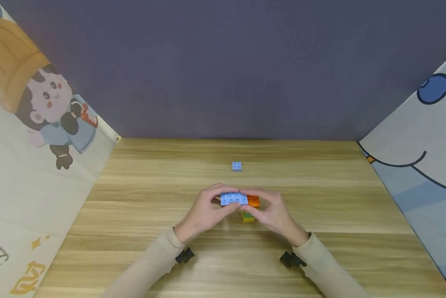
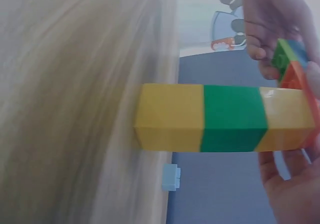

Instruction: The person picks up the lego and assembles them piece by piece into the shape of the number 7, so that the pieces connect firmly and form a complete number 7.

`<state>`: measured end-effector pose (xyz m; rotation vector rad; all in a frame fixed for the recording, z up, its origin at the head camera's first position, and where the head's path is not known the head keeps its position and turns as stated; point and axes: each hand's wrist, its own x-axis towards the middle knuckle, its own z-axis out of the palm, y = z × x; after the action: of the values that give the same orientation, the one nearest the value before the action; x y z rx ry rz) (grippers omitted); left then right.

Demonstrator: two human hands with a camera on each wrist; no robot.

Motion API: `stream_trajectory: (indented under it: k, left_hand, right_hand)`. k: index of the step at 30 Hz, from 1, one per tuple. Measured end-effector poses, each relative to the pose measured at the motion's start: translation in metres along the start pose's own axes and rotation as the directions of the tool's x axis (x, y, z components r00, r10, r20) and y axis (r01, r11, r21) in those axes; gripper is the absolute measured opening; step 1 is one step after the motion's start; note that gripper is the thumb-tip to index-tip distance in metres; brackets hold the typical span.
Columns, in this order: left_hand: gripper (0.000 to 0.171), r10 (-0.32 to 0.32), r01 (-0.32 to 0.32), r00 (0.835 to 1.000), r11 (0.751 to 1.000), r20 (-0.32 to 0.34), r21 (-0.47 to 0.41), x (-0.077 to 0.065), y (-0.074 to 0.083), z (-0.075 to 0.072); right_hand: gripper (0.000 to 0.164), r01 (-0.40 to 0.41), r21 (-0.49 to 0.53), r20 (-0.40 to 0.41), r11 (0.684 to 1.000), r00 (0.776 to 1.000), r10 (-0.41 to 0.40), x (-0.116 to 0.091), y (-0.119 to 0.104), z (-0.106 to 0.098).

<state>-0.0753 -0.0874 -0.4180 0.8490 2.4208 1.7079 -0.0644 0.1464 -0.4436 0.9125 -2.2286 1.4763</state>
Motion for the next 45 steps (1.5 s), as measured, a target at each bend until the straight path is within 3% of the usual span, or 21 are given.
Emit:
stream_trajectory:
  k: [8,15,22,26,33,40,45]
  left_hand:
    - [0.032,-0.004,0.004,1.0,1.0,0.002,0.019,0.002,0.004,-0.002]
    - [0.031,-0.004,0.004,1.0,1.0,-0.001,0.021,0.003,0.004,0.0]
    - [0.031,0.053,-0.051,0.998,0.996,-0.018,0.073,0.002,0.004,0.001]
    - [0.031,0.08,-0.076,0.997,0.985,-0.02,0.153,0.002,0.006,0.001]
    - [0.032,0.124,-0.114,0.992,0.943,-0.014,0.312,0.003,0.015,0.002]
    - [0.036,0.161,-0.152,0.987,0.93,-0.001,0.333,0.006,0.017,0.003]
    - [0.037,0.152,-0.15,0.988,0.941,0.018,0.305,0.01,0.015,0.005]
  right_hand:
    - [0.056,-0.15,-0.042,0.063,0.988,0.986,0.152,-0.002,-0.01,-0.017]
    - [0.036,-0.18,-0.044,0.043,0.983,0.982,0.182,-0.009,-0.003,-0.029]
    - [0.032,-0.234,0.099,0.025,0.967,0.972,0.232,-0.017,0.007,-0.026]
    - [0.032,-0.226,0.194,0.007,0.955,0.973,0.229,-0.02,0.014,-0.022]
    - [0.033,-0.167,0.252,-0.02,0.953,0.984,0.177,-0.024,0.021,-0.017]
    - [0.035,-0.122,0.283,-0.035,0.951,0.99,0.138,-0.025,0.023,-0.017]
    - [0.035,-0.11,0.293,-0.039,0.95,0.991,0.127,-0.025,0.022,-0.017]
